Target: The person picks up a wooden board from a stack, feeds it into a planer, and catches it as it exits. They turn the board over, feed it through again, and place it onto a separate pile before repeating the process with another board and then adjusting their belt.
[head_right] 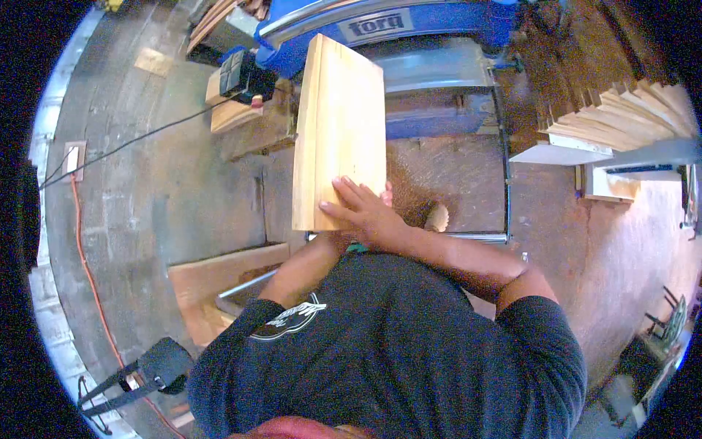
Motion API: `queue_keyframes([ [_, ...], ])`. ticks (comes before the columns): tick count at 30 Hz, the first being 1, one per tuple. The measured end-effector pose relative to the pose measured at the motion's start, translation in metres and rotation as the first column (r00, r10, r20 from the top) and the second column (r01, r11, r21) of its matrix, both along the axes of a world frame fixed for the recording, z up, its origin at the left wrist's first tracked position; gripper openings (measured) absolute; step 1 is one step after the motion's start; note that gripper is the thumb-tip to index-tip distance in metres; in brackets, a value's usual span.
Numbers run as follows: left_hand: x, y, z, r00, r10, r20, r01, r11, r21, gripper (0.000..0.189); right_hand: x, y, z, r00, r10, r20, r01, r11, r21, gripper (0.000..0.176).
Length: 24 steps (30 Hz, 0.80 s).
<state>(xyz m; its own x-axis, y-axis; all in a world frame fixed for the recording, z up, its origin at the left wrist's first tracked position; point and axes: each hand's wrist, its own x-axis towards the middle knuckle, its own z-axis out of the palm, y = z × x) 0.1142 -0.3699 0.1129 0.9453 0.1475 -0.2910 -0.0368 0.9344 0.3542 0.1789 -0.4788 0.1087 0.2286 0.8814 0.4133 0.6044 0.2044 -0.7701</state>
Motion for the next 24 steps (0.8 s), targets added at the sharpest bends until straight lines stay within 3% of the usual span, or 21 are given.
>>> queue_keyframes([
  [2, -0.001, 0.001, 0.0, 1.0, -0.008, -0.013, 0.008, 1.0, 0.011, 0.069, 0.003, -0.011, -0.005, 0.999, 0.039, 0.032, -0.039, 0.999, -0.02, 0.082],
  [4, -0.001, 0.0, -0.001, 1.0, -0.019, -0.022, 0.019, 1.0, 0.013, 0.069, 0.003, -0.028, 0.005, 0.969, 0.042, -0.243, -0.068, 0.993, -0.1, 0.091],
  [5, -0.001, 0.0, -0.001, 0.999, -0.024, -0.03, 0.025, 1.0, 0.02, 0.068, 0.005, -0.03, 0.004, 0.944, 0.069, -0.322, -0.088, 0.995, -0.045, 0.095],
  [9, -0.002, -0.005, -0.003, 0.998, -0.042, -0.041, 0.042, 0.999, 0.009, 0.068, 0.012, -0.038, 0.015, 0.932, 0.099, -0.348, -0.13, 0.989, -0.066, 0.094],
  [11, 0.0, -0.01, -0.004, 0.997, -0.059, -0.05, 0.06, 0.998, 0.004, 0.068, 0.012, -0.035, 0.03, 0.978, 0.139, -0.157, -0.172, 0.961, -0.218, 0.092],
  [15, 0.01, -0.023, -0.006, 0.993, -0.105, -0.051, 0.105, 0.994, -0.007, 0.068, 0.009, -0.027, 0.029, 0.985, 0.164, -0.059, -0.17, 0.979, -0.113, 0.09],
  [17, 0.013, -0.028, -0.007, 0.992, -0.116, -0.049, 0.115, 0.993, -0.02, 0.068, 0.01, -0.024, 0.032, 0.985, 0.12, 0.122, -0.101, 0.983, -0.151, 0.09],
  [24, 0.012, -0.027, -0.003, 0.992, -0.115, -0.046, 0.114, 0.993, -0.025, 0.067, -0.001, -0.012, 0.016, 0.985, 0.088, 0.147, -0.066, 0.987, -0.149, 0.089],
])
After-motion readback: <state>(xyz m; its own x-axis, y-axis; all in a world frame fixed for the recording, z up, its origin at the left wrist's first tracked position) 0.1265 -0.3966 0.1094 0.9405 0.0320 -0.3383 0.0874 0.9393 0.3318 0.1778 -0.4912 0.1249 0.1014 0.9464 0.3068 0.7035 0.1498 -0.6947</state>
